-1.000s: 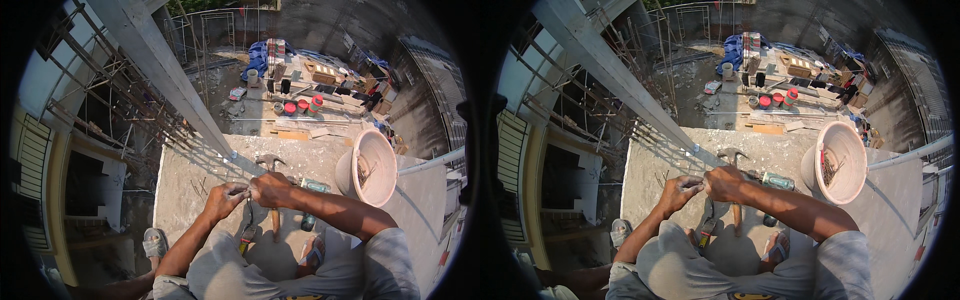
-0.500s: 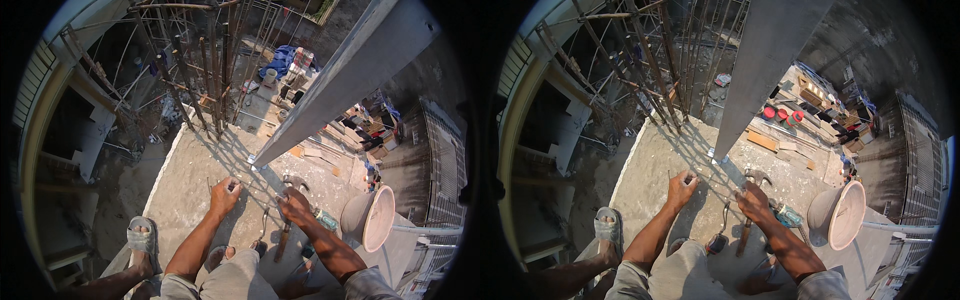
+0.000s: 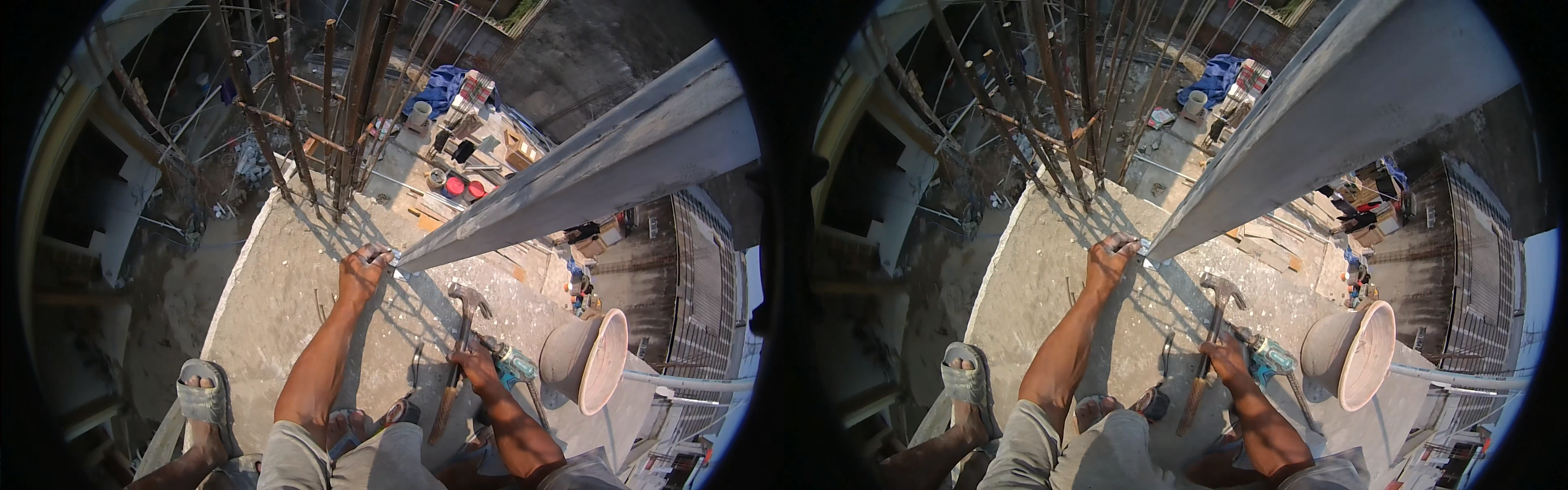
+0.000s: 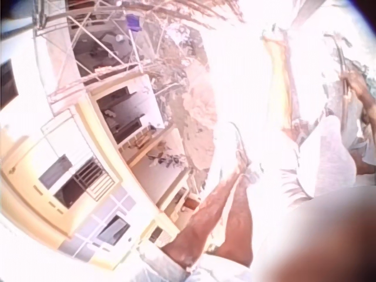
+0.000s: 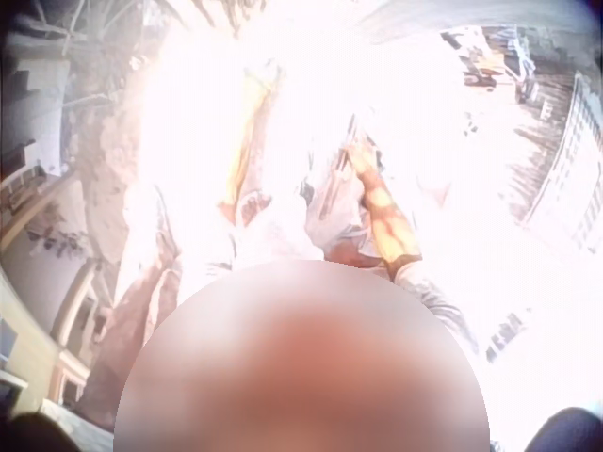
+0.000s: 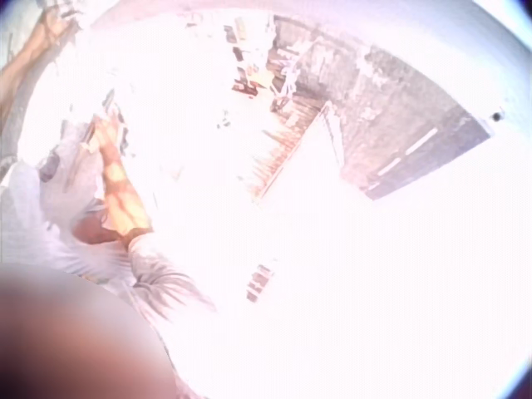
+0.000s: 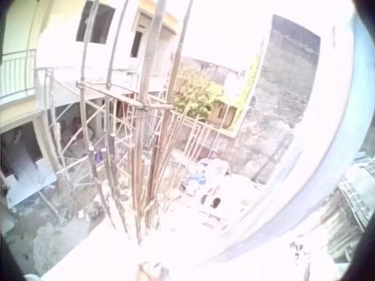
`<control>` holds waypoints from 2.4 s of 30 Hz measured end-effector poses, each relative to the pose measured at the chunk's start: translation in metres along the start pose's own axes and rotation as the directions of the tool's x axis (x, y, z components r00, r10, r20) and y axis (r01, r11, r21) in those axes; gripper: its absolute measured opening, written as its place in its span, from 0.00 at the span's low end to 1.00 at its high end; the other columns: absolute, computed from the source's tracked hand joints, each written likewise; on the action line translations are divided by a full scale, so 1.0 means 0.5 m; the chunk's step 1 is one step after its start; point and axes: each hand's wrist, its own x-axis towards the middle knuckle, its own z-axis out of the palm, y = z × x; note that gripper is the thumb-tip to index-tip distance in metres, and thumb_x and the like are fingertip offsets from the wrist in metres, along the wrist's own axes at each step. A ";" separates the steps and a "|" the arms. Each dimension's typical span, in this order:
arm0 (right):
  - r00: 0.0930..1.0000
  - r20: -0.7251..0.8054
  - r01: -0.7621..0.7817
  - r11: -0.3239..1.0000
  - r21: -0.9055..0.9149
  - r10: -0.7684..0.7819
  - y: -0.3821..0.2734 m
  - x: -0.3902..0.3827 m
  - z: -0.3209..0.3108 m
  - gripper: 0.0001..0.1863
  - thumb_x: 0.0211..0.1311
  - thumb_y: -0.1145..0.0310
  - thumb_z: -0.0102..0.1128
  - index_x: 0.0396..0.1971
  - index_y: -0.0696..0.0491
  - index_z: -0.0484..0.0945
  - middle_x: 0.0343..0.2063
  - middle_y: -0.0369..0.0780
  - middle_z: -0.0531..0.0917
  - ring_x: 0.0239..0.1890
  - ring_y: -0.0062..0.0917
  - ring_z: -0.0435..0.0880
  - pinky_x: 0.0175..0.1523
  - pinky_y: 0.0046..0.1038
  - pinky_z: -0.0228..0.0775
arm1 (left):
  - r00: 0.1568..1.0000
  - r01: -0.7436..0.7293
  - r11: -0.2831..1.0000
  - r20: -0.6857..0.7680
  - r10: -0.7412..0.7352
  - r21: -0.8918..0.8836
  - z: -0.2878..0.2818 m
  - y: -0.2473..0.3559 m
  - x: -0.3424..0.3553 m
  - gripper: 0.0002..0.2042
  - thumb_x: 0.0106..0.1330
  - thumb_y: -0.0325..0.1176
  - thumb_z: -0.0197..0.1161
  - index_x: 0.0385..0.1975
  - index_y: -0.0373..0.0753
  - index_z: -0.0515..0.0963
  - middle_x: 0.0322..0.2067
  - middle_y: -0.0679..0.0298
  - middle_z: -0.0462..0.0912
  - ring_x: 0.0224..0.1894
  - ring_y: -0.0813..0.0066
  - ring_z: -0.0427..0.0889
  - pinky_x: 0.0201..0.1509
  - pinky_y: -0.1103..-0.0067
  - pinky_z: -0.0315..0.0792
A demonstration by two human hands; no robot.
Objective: The person secures a long metal frame to a rooftop structure using a hammer and nails, then drills holes into another metal frame with a power drill. The person handles metal frames, nails, a hammer, and a power drill during the task.
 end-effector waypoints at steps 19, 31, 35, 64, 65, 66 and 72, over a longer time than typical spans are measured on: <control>0.993 0.119 0.030 0.955 -0.296 0.005 -0.156 -0.061 0.018 0.14 0.62 0.65 0.67 0.42 0.58 0.77 0.25 0.44 0.80 0.26 0.30 0.79 0.32 0.33 0.70 | 0.957 -0.249 0.904 -0.057 0.285 0.347 0.033 -0.043 0.000 0.11 0.63 0.40 0.64 0.41 0.43 0.82 0.33 0.51 0.86 0.35 0.49 0.86 0.42 0.63 0.79; 0.950 0.046 0.312 0.948 -0.061 -0.309 -0.300 -0.044 0.055 0.16 0.74 0.57 0.53 0.41 0.57 0.75 0.24 0.44 0.77 0.25 0.28 0.77 0.33 0.32 0.68 | 0.971 -0.216 0.938 -0.043 0.237 0.272 0.057 -0.127 0.022 0.14 0.59 0.35 0.63 0.45 0.42 0.80 0.34 0.48 0.85 0.37 0.48 0.86 0.44 0.64 0.80; 0.990 -0.057 0.125 0.990 -0.068 -0.129 -0.259 -0.010 0.092 0.14 0.76 0.61 0.50 0.37 0.58 0.74 0.22 0.47 0.74 0.23 0.31 0.75 0.31 0.34 0.67 | 0.972 -0.204 0.831 0.008 0.233 0.517 0.050 -0.109 0.008 0.13 0.58 0.34 0.64 0.42 0.41 0.81 0.36 0.48 0.85 0.39 0.48 0.85 0.48 0.65 0.79; 0.939 -0.190 0.299 0.954 0.031 -0.288 -0.231 0.004 0.146 0.23 0.77 0.55 0.44 0.27 0.58 0.73 0.17 0.43 0.73 0.21 0.30 0.74 0.31 0.35 0.66 | 0.995 -0.038 0.846 -0.060 0.082 0.532 0.047 -0.038 -0.018 0.13 0.63 0.41 0.65 0.42 0.42 0.82 0.36 0.51 0.86 0.40 0.53 0.85 0.47 0.66 0.78; 0.946 -0.191 0.258 0.965 -0.044 -0.262 -0.230 0.011 0.149 0.23 0.77 0.54 0.44 0.28 0.57 0.72 0.17 0.40 0.73 0.19 0.25 0.73 0.28 0.30 0.65 | 0.993 -0.044 0.847 -0.071 0.096 0.530 0.048 -0.036 -0.018 0.13 0.62 0.41 0.66 0.42 0.42 0.82 0.36 0.51 0.86 0.40 0.53 0.85 0.47 0.66 0.79; 0.951 -0.198 0.218 0.969 -0.119 -0.238 -0.229 0.018 0.154 0.23 0.78 0.52 0.43 0.30 0.56 0.72 0.16 0.36 0.73 0.17 0.21 0.72 0.25 0.25 0.64 | 0.990 -0.054 0.848 -0.081 0.114 0.527 0.048 -0.034 -0.017 0.13 0.62 0.40 0.66 0.42 0.42 0.83 0.36 0.51 0.86 0.40 0.53 0.86 0.47 0.66 0.79; 0.991 -0.134 0.008 0.992 0.128 0.009 -0.205 0.010 0.159 0.21 0.78 0.52 0.43 0.32 0.54 0.72 0.15 0.33 0.71 0.14 0.17 0.71 0.20 0.20 0.62 | 0.969 -0.112 0.833 -0.128 0.213 0.541 0.056 -0.046 -0.018 0.12 0.63 0.41 0.64 0.41 0.43 0.83 0.35 0.52 0.86 0.38 0.52 0.86 0.45 0.65 0.79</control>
